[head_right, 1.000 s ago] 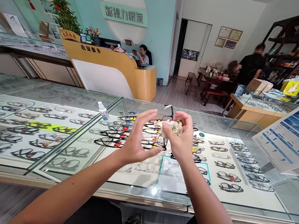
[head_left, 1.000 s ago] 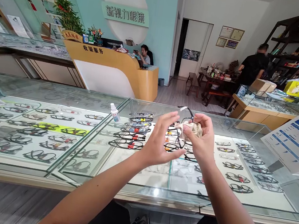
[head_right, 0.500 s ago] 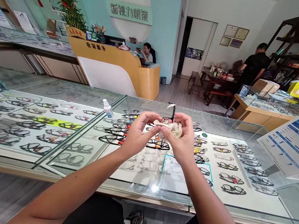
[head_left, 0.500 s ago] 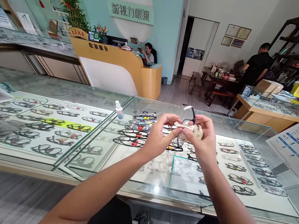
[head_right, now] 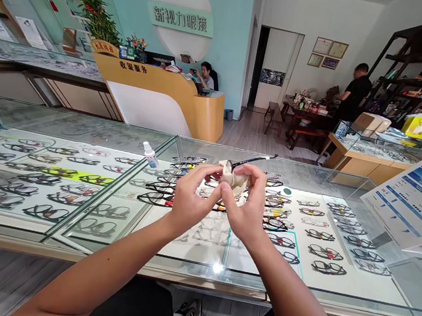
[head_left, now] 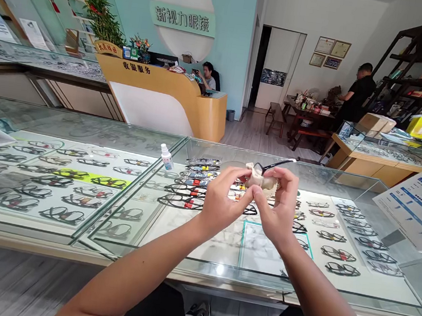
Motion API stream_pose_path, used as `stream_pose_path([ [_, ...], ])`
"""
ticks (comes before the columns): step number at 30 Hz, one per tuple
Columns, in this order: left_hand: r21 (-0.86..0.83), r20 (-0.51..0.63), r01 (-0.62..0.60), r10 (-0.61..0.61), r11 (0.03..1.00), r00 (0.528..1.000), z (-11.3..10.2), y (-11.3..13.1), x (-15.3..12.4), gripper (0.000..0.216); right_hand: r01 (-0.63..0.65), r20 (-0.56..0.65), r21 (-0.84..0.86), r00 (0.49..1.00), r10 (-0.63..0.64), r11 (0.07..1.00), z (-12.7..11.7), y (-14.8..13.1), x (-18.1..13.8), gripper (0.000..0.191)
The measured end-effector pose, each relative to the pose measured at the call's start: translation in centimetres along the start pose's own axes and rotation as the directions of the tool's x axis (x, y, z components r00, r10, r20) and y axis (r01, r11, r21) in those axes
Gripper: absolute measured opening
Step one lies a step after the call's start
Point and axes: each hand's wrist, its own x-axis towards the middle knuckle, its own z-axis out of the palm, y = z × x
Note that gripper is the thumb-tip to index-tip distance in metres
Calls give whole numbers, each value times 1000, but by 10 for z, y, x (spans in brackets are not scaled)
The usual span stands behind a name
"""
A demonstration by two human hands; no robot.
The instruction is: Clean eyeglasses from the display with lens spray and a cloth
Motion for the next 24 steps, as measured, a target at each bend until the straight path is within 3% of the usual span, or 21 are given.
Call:
stream_pose_path([
  [8,-160,10,292,-295,943,956,0,-11,3,35,96,171,-17,981,-92,995,-3,3,-9,53],
  [12,-187,26,308,-309,933,951,0,-19,5,30,50,229,-109,973,-24,993,-4,6,-12,54],
  [15,-158,-33,303,-311,940,950,-3,-29,10,31,77,212,-197,977,-34,977,-5,3,-10,46],
  [18,-49,-168,253,-258,966,951,-11,-40,18,27,190,212,-254,968,-137,948,-7,-3,-7,26],
  [21,133,-275,112,-72,985,959,-20,-47,26,23,381,200,-242,920,-338,892,-11,-6,-9,8],
  [24,243,-311,-49,125,969,942,-24,-47,28,19,449,70,-225,892,-446,865,-14,-6,-12,21],
])
